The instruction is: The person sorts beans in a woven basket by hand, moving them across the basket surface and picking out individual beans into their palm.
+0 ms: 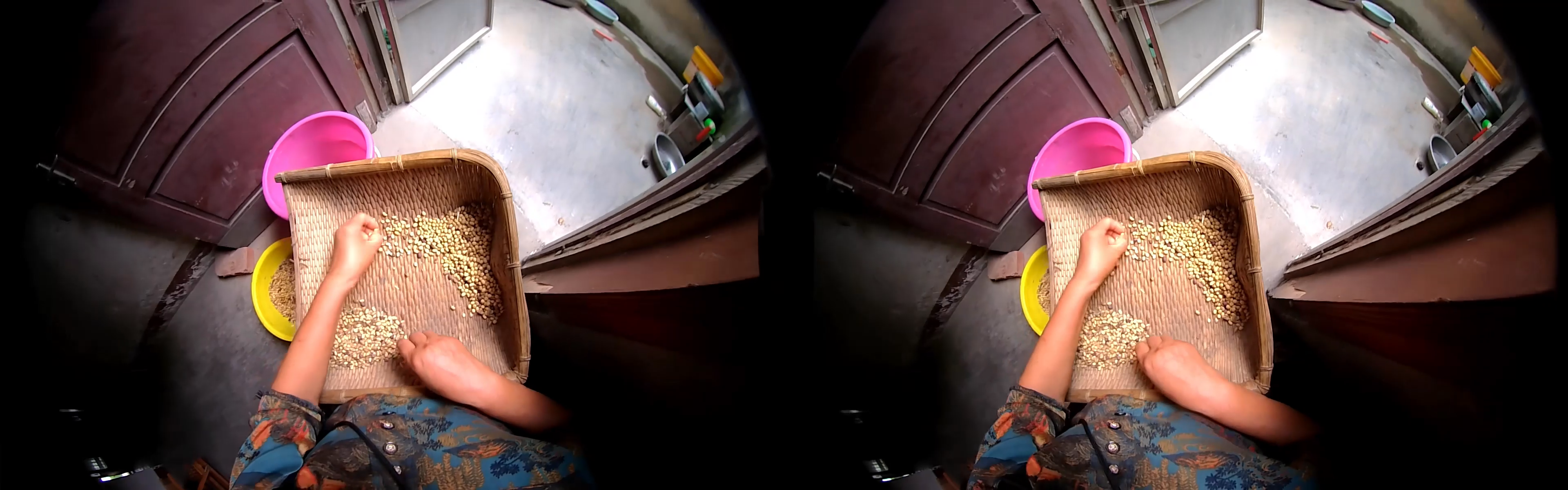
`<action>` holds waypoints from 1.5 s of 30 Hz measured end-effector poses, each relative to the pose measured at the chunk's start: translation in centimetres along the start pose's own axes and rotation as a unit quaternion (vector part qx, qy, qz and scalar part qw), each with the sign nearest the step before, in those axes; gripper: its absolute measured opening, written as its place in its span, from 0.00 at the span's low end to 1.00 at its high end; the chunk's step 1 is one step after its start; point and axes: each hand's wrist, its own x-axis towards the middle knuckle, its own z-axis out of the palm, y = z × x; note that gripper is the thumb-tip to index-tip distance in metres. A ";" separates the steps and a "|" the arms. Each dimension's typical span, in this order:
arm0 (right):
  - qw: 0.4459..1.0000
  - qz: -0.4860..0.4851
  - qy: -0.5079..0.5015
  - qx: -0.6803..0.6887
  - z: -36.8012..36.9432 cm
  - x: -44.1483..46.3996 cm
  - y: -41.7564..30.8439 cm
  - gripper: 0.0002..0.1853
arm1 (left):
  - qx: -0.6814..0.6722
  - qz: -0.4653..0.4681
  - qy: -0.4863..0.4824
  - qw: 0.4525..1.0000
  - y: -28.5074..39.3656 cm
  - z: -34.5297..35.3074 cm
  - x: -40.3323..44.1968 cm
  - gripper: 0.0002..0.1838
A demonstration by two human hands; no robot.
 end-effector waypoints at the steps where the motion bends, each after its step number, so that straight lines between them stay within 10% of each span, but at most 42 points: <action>1: 1.000 0.003 -0.004 -0.008 0.2 0.0 0.1 0.08 | -0.140 -0.112 -0.026 0.983 0.8 -0.7 -0.1 0.04; 7: 1.000 0.004 0.006 -0.011 0.7 0.1 0.6 0.08 | -0.829 -0.058 -0.206 0.517 -0.4 -2.7 -3.1 0.10; 11: 1.000 0.012 -0.017 -0.013 1.0 0.5 0.1 0.09 | -0.866 -0.064 -0.199 0.454 3.1 -3.5 -6.1 0.22; 18: 1.000 0.004 -0.012 -0.023 1.7 0.6 -0.2 0.11 | -0.849 -0.060 -0.182 0.492 7.1 -5.1 -8.7 0.36; 45: 0.998 0.001 0.013 -0.062 1.6 0.5 -0.2 0.02 | -0.853 -0.117 -0.155 0.485 7.5 -5.0 -10.7 0.37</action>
